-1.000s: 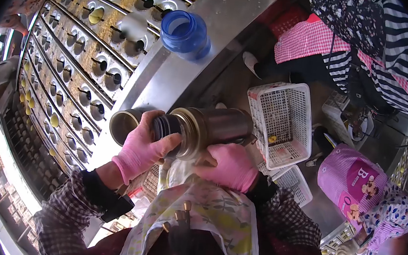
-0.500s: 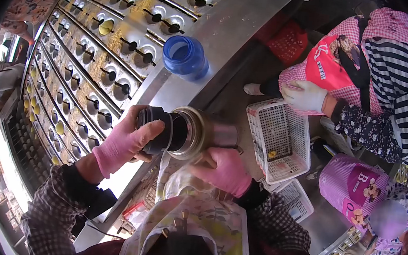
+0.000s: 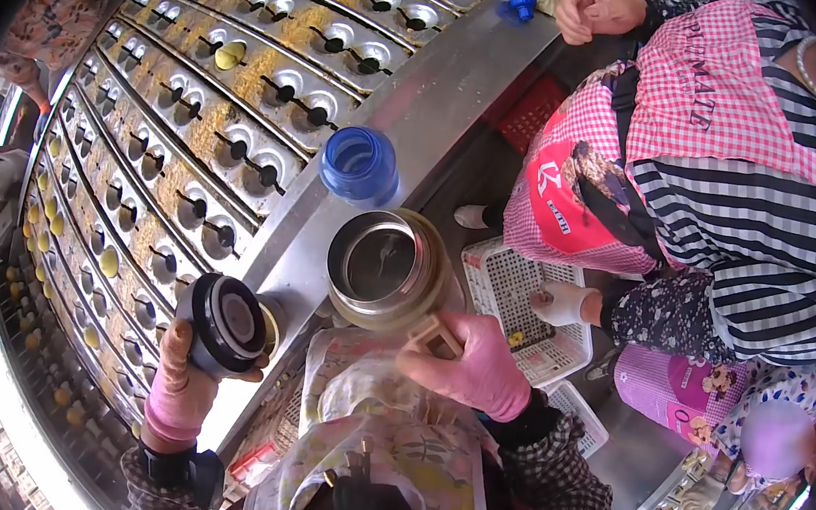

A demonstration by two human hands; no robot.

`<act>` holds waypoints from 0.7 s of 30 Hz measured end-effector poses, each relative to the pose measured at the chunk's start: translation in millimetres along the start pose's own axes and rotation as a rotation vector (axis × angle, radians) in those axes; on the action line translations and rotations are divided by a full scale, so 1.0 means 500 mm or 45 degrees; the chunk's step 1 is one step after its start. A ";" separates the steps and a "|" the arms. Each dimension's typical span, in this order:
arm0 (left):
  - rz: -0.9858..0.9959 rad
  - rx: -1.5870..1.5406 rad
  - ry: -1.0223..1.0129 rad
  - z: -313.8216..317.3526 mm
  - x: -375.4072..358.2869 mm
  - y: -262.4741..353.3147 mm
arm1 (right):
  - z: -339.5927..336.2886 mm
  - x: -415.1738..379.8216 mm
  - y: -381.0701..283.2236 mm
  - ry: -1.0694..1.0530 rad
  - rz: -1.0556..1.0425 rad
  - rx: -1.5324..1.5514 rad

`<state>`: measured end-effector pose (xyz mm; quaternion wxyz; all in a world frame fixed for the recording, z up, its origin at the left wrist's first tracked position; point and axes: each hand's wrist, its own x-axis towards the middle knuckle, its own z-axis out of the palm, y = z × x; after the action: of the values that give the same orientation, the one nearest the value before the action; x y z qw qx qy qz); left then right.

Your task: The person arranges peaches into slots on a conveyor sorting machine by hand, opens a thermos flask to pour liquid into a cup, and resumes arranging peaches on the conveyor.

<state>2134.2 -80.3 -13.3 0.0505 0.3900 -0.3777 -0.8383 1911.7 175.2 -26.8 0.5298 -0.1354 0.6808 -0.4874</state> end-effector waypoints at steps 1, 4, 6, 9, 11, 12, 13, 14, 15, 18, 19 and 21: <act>0.080 0.022 0.073 -0.004 -0.012 -0.003 | -0.008 -0.007 -0.029 -0.006 -0.011 0.048; 0.174 -0.041 0.237 -0.041 -0.043 -0.031 | -0.008 -0.015 -0.086 0.011 0.051 0.062; 0.178 -0.086 0.248 -0.085 -0.058 -0.052 | -0.006 -0.012 -0.112 0.076 -0.029 0.008; 0.173 -0.166 0.321 -0.110 -0.075 -0.065 | -0.008 0.001 -0.179 0.243 -0.027 -0.190; 0.170 -0.229 0.284 -0.150 -0.086 -0.081 | 0.005 0.000 -0.219 0.261 0.025 -0.322; 0.174 -0.253 0.279 -0.160 -0.086 -0.084 | 0.004 0.003 -0.235 0.265 0.054 -0.385; 0.178 -0.276 0.274 -0.169 -0.086 -0.088 | 0.005 0.006 -0.244 0.282 0.108 -0.367; 0.179 -0.296 0.270 -0.177 -0.086 -0.092 | 0.009 0.010 -0.252 0.293 0.096 -0.384; 0.183 -0.309 0.286 -0.189 -0.086 -0.102 | 0.018 0.011 -0.257 0.308 0.081 -0.401; 0.184 -0.298 0.276 -0.204 -0.081 -0.111 | 0.020 0.016 -0.270 0.317 0.010 -0.476; 0.179 -0.298 0.283 -0.203 -0.080 -0.113 | 0.017 0.019 -0.278 0.307 0.016 -0.523; 0.171 -0.296 0.303 -0.199 -0.077 -0.116 | 0.009 0.028 -0.284 0.304 0.035 -0.607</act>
<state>2241.9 -83.7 -69.6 0.1955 0.4518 -0.2950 -0.8189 1862.4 93.5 79.8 0.4055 -0.1888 0.8358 -0.3185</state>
